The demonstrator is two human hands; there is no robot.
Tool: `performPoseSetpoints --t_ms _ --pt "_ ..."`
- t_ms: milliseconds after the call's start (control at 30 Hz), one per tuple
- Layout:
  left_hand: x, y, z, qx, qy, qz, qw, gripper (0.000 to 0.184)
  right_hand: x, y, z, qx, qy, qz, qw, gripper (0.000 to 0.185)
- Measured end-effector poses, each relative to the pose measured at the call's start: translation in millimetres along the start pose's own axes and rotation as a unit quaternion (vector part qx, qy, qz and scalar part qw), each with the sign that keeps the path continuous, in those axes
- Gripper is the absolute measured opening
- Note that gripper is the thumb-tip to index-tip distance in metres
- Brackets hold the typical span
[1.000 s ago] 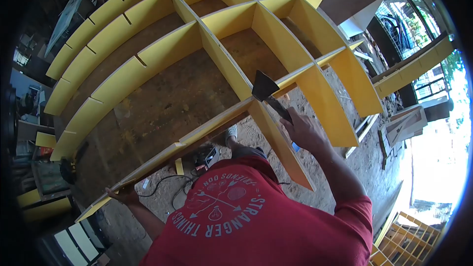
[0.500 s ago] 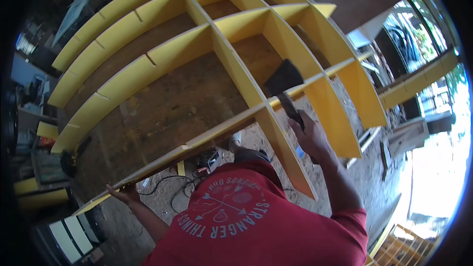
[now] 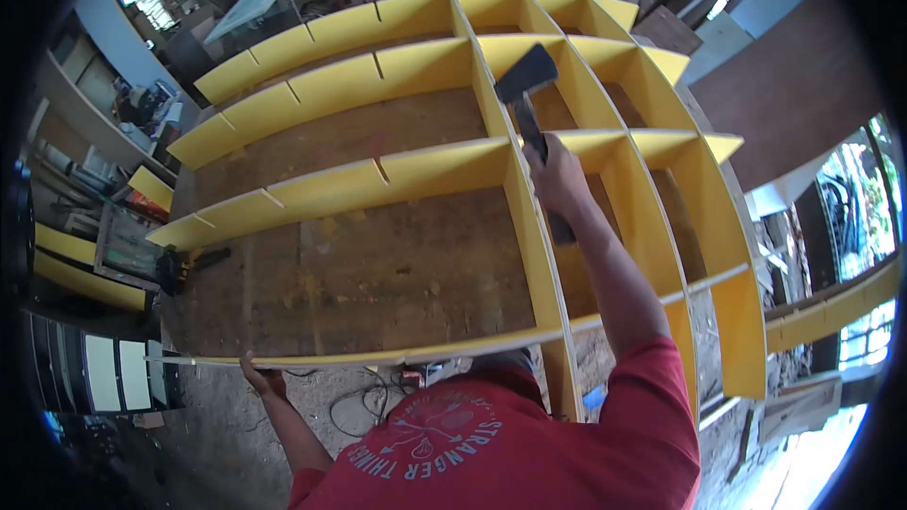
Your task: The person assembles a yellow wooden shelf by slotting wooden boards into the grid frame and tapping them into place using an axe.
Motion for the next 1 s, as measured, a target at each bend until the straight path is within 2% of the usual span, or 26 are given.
performPoseSetpoints --t_ms 133,267,333,367,467,567,600,667,800,867,1000 --pt "36.3 -46.7 22.3 -0.008 0.024 0.034 0.999 0.043 156.2 14.8 63.5 -0.048 -0.089 -0.103 0.99 0.045" --pt "26.3 -35.1 16.5 -0.003 0.001 0.057 0.998 0.051 281.4 40.3 104.4 -0.045 -0.11 -0.169 0.978 0.047" --pt "17.4 -25.9 10.1 0.023 0.005 0.087 0.996 0.055 326.1 67.4 95.1 -0.074 -0.093 -0.145 0.982 0.042" --pt "11.1 -21.6 6.9 0.033 0.041 0.026 0.998 0.061 342.4 88.5 75.8 -0.093 -0.086 -0.117 0.985 0.043" --pt "2.8 -12.5 1.6 0.036 0.005 0.044 0.998 0.062 398.9 156.0 -3.6 -0.246 -0.037 -0.026 0.968 0.045" --pt "7.4 -19.6 5.1 0.033 -0.013 0.05 0.998 0.064 409.9 135.9 15.6 -0.201 0.026 0.085 0.976 0.047" --pt "7.1 -19.7 5.8 0.037 -0.009 0.038 0.999 0.064 384.9 113.6 38.5 -0.159 0.049 0.091 0.982 0.045" --pt "5.1 -18.1 3.1 0.046 0.003 0.014 0.999 0.063 362.0 101.3 48.4 -0.164 0.013 -0.025 0.986 0.044" --pt "5.1 -13.4 0.8 0.053 -0.007 0.002 0.999 0.063 382.1 121.3 6.3 -0.264 0.001 0.046 0.963 0.044" --pt "8.1 -17.1 4.2 0.052 0.018 -0.018 0.998 0.064 390.2 105.5 30.1 -0.277 0.015 0.085 0.957 0.044" --pt "9.9 -18.3 8.6 0.04 0.002 -0.003 0.999 0.066 371.1 112.4 36.3 -0.228 -0.001 0.041 0.973 0.047"
Point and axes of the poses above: each hand's wrist, its own x-axis towards the middle knuckle, its own y-axis out of the palm, z = x × y, the point moved 4 cm from there along x, towards the middle knuckle, and after that the axes turned 9 degrees about y, right-handed, at the moved point
